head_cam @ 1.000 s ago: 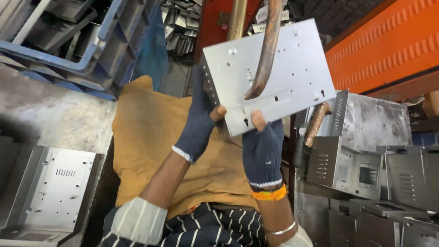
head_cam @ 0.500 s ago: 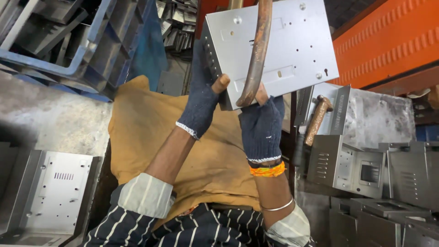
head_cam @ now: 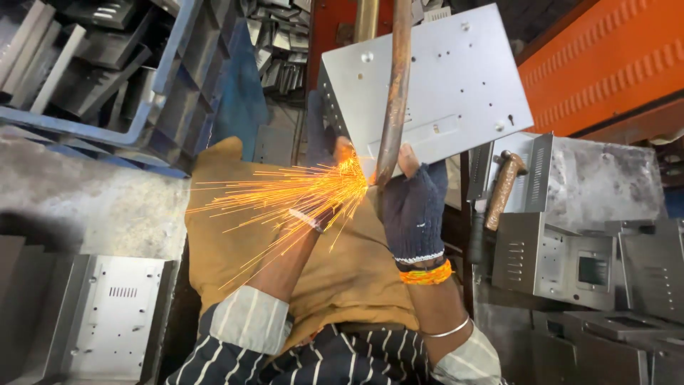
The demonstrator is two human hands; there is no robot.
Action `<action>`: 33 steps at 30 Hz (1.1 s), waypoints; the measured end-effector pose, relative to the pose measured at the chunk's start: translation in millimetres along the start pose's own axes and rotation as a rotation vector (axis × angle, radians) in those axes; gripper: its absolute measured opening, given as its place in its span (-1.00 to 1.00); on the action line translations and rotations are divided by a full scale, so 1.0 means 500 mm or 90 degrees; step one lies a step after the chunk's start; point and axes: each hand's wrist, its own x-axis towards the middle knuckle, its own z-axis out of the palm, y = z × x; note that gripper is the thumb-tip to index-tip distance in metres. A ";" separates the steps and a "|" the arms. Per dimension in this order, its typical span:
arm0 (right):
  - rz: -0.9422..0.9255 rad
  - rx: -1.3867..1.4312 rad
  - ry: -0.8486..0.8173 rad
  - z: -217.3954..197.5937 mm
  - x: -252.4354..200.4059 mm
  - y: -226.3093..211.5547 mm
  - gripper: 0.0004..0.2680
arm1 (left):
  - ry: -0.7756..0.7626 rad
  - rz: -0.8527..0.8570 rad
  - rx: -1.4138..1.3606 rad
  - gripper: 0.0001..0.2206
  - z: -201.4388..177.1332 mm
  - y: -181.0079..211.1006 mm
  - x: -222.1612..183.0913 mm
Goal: The recorder is using a spot welding machine and manual tools to assemble small metal enclosures from sheet metal components.
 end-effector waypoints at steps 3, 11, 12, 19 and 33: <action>0.047 -0.024 0.007 -0.016 0.000 -0.014 -0.67 | -0.016 -0.028 -0.162 0.03 -0.003 0.007 0.008; 0.075 -0.071 0.007 -0.023 -0.050 -0.089 -0.57 | 0.004 -0.004 0.211 -0.27 -0.096 0.033 -0.029; 0.075 -0.086 -0.024 -0.033 -0.055 -0.102 -0.58 | 0.006 0.014 0.227 -0.28 -0.090 0.068 -0.047; -0.393 -0.806 -0.196 -0.200 -0.012 -0.100 -0.65 | -0.161 0.110 0.302 -0.35 -0.027 0.108 -0.085; -0.002 -0.216 0.026 -0.124 0.054 -0.114 -0.67 | -0.128 0.125 0.227 -0.44 -0.019 0.018 -0.046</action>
